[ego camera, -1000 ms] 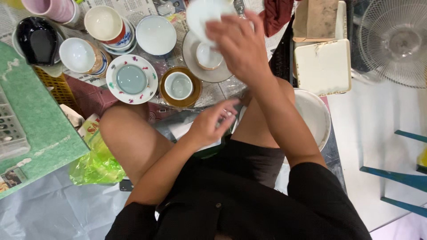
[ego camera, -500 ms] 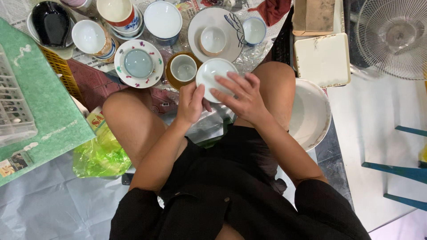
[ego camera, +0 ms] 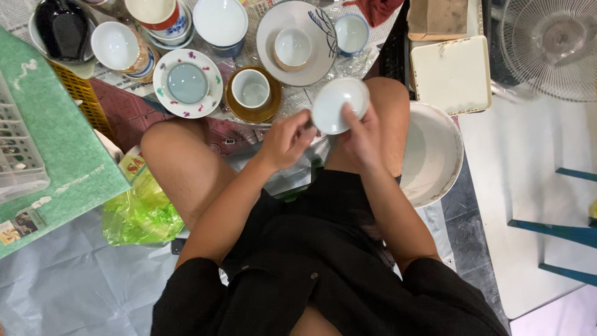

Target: The person washes various ceramic dishes, including cups, bowls, and plates, by hand in a white bucket filled with water. They rinse each item individually and place them on a nearby table covered with newspaper.

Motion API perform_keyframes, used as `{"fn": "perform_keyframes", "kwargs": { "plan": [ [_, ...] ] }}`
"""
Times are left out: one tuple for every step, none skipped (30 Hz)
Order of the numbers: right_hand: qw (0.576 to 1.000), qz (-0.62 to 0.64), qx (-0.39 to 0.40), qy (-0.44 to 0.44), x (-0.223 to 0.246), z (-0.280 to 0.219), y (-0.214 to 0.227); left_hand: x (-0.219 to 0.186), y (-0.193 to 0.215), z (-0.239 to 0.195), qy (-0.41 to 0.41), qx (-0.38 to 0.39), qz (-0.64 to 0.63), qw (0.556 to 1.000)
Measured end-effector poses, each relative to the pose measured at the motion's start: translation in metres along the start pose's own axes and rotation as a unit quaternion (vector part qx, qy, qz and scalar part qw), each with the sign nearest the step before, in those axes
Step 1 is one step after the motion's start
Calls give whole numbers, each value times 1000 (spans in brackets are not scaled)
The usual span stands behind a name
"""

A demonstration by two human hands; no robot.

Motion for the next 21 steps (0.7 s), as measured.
{"fn": "perform_keyframes", "kwargs": {
  "plan": [
    [1000, -4, -21, 13, 9, 0, 18, -4, -4, 0, -4, 21, -6, 1000],
    [999, -9, -43, 27, 22, 1, 38, -8, -10, 0, -8, 43, -12, 999],
    [997, 6, -48, 59, 39, 0, 57, -12, -17, 0, -11, 69, -20, 997],
    [994, 20, -53, 91, 55, 1, 76, -13, -20, 1, -7, 72, 5, 997],
    [991, 25, -84, 99, 67, -6, 104, -14, -26, 0, -4, 80, 23, 996],
    [987, 30, -114, 107, 79, -13, 133, -13, -31, 1, -1, 89, 41, 995],
    [981, 29, -151, 115, 91, -24, 164, -9, -37, 2, 15, 105, 54, 993],
    [977, 5, -160, 138, 102, -30, 189, -4, -40, 3, 30, 121, 68, 990],
    [973, -18, -168, 159, 109, -37, 215, -4, -40, 5, 26, 117, 72, 990],
    [967, -42, -176, 178, 115, -45, 241, -4, -43, 6, 22, 112, 75, 991],
    [963, -54, -213, 158, 106, -50, 271, 1, -43, 5, 34, 112, 82, 990],
    [956, -65, -250, 137, 95, -57, 300, 7, -44, 3, 46, 112, 89, 989],
    [950, -73, -281, 117, 82, -63, 325, 7, -44, 4, 39, 109, 86, 990],
    [952, -107, -270, 101, 69, -69, 341, 7, -47, 4, 32, 106, 82, 990],
    [954, -137, -252, 87, 53, -69, 353, 11, -50, 5, 46, 117, 69, 990],
    [947, -162, -274, 46, 32, -71, 373, 14, -55, 5, 60, 127, 56, 988],
    [938, -184, -293, 7, 12, -71, 391, 17, -58, 7, 73, 137, 46, 987],
    [944, -190, -268, -23, -8, -68, 401, 20, -61, 10, 87, 138, 31, 986],
    [948, -196, -243, -55, -32, -66, 408, 25, -66, 10, 103, 139, 15, 985],
    [941, -151, -280, -113, -63, -62, 425, 31, -68, 11, 119, 140, -1, 983],
    [926, -107, -318, -172, -91, -60, 443, 37, -70, 10, 133, 140, -13, 981]
  ]
}}
Point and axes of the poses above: each hand's wrist, its own z-axis towards the middle knuckle, its own y-axis out of the back of the hand, x = y × z, the point moved 10 cm from there along z, towards the middle knuckle, and after that the axes turned 4 degrees about y, right-handed, at the moved point
